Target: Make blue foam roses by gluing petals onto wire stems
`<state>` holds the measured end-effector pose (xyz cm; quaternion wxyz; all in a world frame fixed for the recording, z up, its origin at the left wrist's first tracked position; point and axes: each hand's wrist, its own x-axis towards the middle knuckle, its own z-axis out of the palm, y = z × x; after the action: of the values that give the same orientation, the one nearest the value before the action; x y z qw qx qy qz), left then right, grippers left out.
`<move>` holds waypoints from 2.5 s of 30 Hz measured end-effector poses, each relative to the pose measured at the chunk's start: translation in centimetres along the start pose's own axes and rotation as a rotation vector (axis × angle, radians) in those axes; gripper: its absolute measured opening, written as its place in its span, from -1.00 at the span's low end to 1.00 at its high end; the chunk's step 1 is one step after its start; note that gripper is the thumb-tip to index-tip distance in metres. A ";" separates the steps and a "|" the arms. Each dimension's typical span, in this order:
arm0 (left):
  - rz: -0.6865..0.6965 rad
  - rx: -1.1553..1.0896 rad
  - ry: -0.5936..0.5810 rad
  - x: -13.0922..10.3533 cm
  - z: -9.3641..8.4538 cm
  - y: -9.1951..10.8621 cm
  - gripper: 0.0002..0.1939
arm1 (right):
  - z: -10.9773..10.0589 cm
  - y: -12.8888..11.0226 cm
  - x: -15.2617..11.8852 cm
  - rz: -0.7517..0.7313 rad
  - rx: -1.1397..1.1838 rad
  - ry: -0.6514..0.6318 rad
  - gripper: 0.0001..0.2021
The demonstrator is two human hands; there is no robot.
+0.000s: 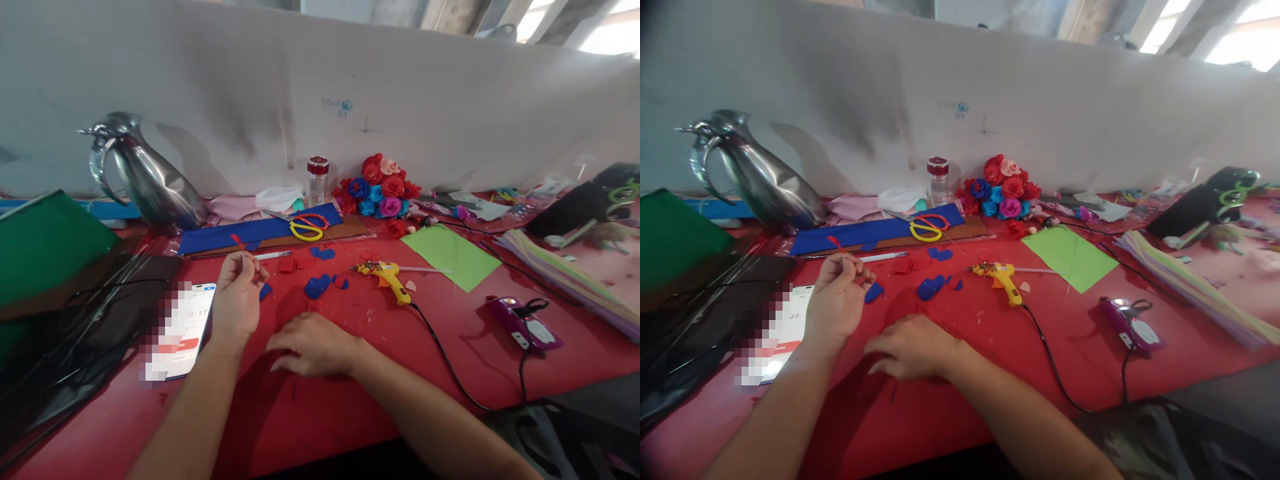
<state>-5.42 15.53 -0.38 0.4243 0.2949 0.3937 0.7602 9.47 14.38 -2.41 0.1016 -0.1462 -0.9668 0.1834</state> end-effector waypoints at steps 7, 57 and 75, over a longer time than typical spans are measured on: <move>-0.070 0.135 -0.120 -1.0 0.7 -1.0 -0.85 | -0.8 0.3 0.0 0.129 -0.190 -0.082 -0.76; 0.029 1.106 -0.237 0.1 -1.7 -4.0 -0.80 | -0.9 3.4 0.4 0.928 -0.243 0.139 -0.76; 0.038 1.132 -0.184 0.3 -1.8 -3.4 -0.74 | -1.0 3.4 0.0 0.905 -0.257 0.173 -0.78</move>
<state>-5.63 16.29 -4.13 0.2191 0.5480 0.6955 0.4098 10.58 17.69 -2.82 0.0727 -0.5787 -0.8088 0.0752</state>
